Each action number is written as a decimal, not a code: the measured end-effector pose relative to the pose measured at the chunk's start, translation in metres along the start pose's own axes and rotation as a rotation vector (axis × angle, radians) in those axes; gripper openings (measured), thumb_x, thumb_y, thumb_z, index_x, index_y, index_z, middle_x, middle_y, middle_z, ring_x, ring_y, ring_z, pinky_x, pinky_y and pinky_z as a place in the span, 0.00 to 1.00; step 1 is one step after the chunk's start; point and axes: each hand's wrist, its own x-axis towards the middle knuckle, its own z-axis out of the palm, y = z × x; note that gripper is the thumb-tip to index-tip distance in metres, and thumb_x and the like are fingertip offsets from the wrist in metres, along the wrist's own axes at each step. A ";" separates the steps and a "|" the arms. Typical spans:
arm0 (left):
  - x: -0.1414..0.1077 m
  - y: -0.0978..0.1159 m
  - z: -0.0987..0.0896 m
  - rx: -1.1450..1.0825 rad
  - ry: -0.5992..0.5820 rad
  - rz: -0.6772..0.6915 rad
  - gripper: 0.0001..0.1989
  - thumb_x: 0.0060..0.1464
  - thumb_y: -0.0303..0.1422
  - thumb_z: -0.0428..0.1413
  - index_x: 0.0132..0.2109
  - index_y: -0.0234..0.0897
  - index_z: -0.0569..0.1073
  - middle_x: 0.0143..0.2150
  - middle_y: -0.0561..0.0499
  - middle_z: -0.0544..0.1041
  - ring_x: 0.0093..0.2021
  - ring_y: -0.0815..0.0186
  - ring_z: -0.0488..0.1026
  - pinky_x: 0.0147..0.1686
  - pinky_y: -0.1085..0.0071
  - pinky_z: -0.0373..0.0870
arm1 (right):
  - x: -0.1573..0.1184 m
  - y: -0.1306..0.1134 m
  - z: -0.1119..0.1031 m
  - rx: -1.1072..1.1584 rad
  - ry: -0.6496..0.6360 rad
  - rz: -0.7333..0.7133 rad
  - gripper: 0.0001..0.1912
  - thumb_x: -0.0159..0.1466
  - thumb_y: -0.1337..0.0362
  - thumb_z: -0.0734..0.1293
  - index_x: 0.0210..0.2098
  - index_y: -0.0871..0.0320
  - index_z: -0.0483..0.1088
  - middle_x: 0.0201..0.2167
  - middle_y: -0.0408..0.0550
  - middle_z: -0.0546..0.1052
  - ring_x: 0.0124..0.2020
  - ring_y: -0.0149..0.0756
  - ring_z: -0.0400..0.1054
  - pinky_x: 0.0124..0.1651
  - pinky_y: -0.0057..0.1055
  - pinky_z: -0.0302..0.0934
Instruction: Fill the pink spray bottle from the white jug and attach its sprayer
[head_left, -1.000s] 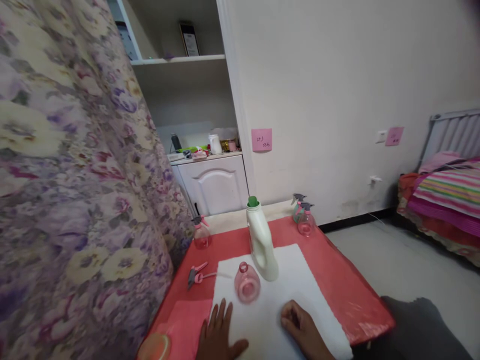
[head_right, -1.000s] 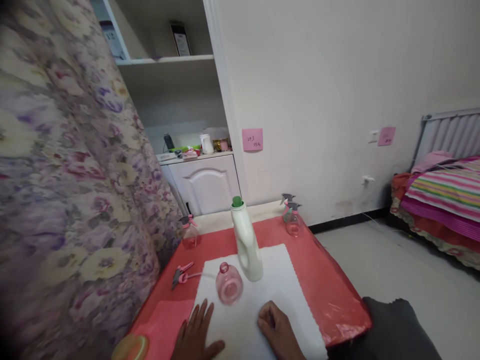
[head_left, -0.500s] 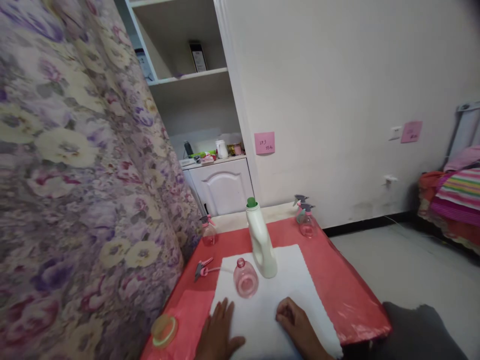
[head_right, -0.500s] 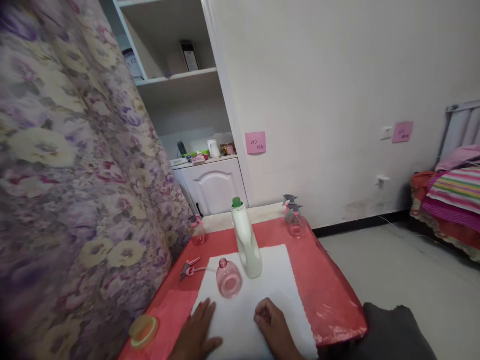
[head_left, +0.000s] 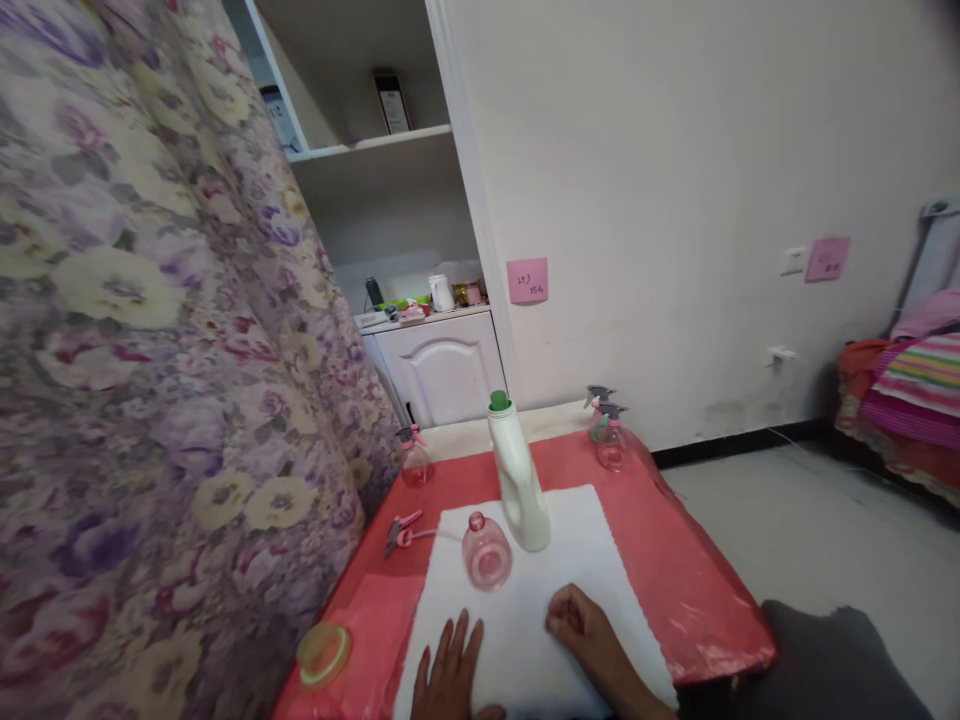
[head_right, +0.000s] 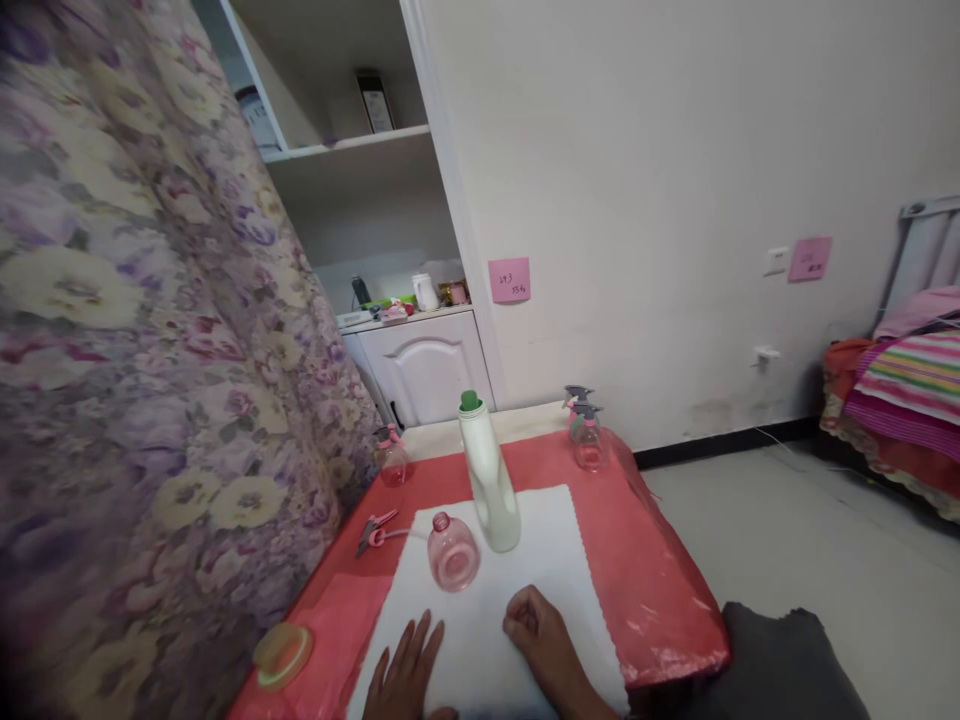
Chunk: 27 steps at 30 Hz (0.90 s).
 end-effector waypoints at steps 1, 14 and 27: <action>0.000 -0.001 0.004 0.006 0.025 0.011 0.40 0.48 0.36 0.54 0.68 0.44 0.52 0.72 0.49 0.46 0.71 0.52 0.43 0.66 0.48 0.43 | 0.001 0.001 -0.003 0.003 -0.002 0.005 0.05 0.55 0.61 0.65 0.29 0.55 0.65 0.24 0.38 0.66 0.28 0.33 0.62 0.33 0.29 0.55; -0.004 0.001 0.033 0.185 0.263 0.080 0.44 0.47 0.12 0.42 0.68 0.52 0.49 0.71 0.57 0.51 0.70 0.60 0.50 0.65 0.53 0.53 | -0.012 0.008 -0.012 -0.072 -0.019 0.050 0.05 0.55 0.62 0.66 0.29 0.56 0.66 0.24 0.38 0.67 0.29 0.34 0.62 0.34 0.30 0.55; -0.004 0.012 0.058 0.058 0.288 0.239 0.48 0.45 0.17 0.53 0.69 0.53 0.46 0.72 0.54 0.49 0.70 0.55 0.50 0.65 0.49 0.53 | -0.027 0.001 -0.006 -0.146 -0.009 0.040 0.02 0.55 0.66 0.63 0.30 0.56 0.66 0.25 0.39 0.67 0.29 0.34 0.62 0.35 0.30 0.56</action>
